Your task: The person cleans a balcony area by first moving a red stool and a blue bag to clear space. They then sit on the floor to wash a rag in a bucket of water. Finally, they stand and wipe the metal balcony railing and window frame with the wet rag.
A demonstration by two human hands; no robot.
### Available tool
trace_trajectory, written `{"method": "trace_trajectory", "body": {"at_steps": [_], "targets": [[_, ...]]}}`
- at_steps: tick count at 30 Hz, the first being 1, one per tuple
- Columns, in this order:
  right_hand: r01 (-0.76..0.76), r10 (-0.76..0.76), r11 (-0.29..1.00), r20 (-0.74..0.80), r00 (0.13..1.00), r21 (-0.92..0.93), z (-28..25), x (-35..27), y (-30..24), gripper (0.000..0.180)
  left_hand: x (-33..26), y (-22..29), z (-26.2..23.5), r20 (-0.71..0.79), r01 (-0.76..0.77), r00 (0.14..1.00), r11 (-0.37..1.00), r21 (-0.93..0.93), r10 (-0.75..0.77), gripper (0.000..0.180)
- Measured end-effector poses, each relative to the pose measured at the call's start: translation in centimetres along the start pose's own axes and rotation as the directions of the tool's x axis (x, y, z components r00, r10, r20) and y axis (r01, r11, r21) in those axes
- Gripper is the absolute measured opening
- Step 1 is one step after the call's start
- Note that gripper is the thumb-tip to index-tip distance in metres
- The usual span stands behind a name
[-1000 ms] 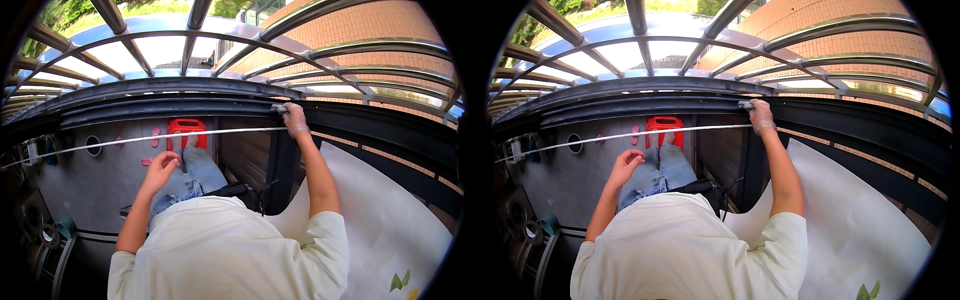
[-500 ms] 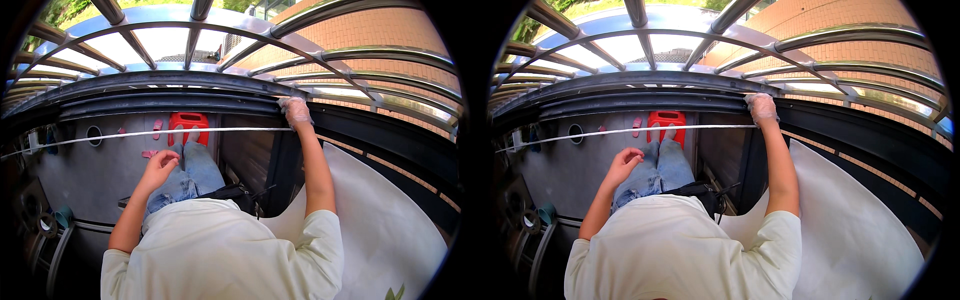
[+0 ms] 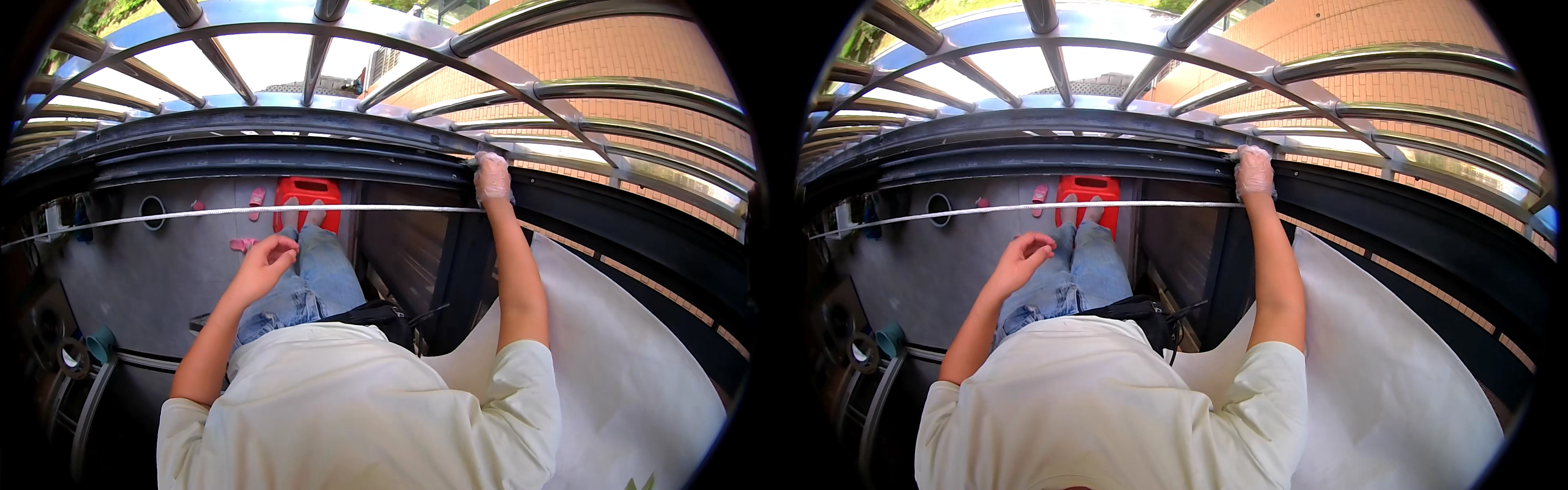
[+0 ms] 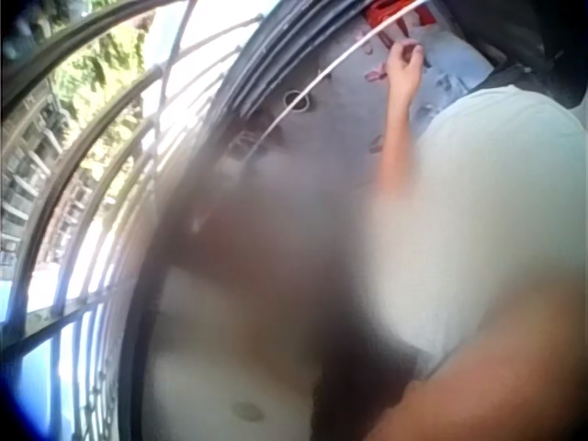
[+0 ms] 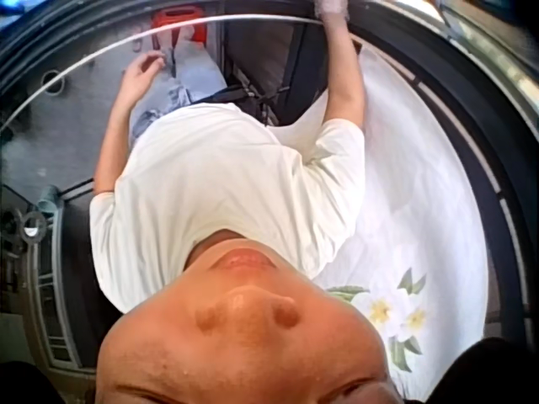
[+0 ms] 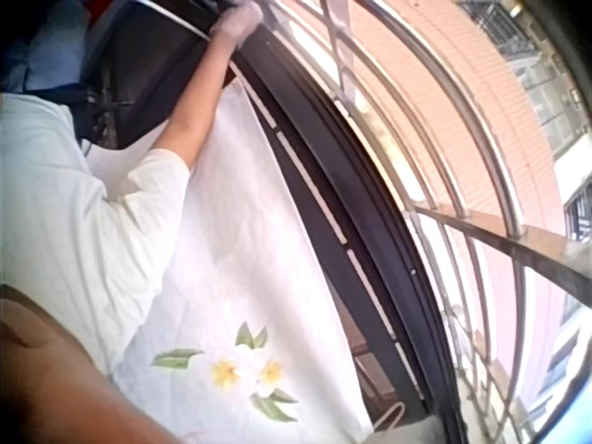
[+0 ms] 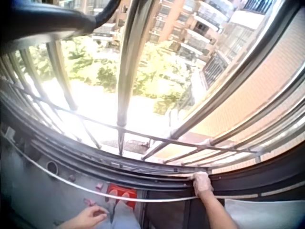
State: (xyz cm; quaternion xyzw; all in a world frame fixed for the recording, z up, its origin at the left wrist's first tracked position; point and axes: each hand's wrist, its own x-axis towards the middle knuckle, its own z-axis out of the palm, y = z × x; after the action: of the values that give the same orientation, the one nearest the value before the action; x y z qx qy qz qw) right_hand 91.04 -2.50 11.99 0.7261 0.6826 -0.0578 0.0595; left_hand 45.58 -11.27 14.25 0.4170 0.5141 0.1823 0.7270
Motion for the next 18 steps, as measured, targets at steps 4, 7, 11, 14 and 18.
{"method": "trace_trajectory", "body": {"at_steps": [4, 7, 11, 14, 18], "targets": [[0.076, -0.059, 0.992, -0.164, 0.985, 0.099, 1.6, -0.4, 0.5, 0.017, 0.2, 0.1, 0.3, -0.004, 0.001, 1.0, 1.0, 0.012, -0.001, 0.014], [-0.008, 0.018, 0.997, -0.14, 0.99, 0.072, 1.8, -0.5, -0.1, 0.017, 0.1, 0.0, 0.5, -0.005, 0.0, 1.0, 1.0, 0.002, 0.0, 0.014], [-0.068, 0.077, 0.995, -0.103, 0.992, 0.079, 2.0, -0.5, -0.6, 0.016, 0.1, -0.6, 0.8, -0.005, 0.004, 1.0, 1.0, 0.001, -0.004, 0.014], [-0.098, 0.115, 0.986, -0.121, 0.986, 0.136, 1.9, -0.5, -0.7, 0.015, 0.3, -0.6, 0.9, 0.003, 0.019, 1.0, 1.0, -0.017, -0.019, 0.015], [-0.088, 0.101, 0.991, -0.139, 0.985, 0.099, 2.5, -0.5, -0.4, 0.016, 0.4, -0.4, 0.9, 0.007, 0.017, 1.0, 1.0, -0.02, -0.017, 0.014]]}}
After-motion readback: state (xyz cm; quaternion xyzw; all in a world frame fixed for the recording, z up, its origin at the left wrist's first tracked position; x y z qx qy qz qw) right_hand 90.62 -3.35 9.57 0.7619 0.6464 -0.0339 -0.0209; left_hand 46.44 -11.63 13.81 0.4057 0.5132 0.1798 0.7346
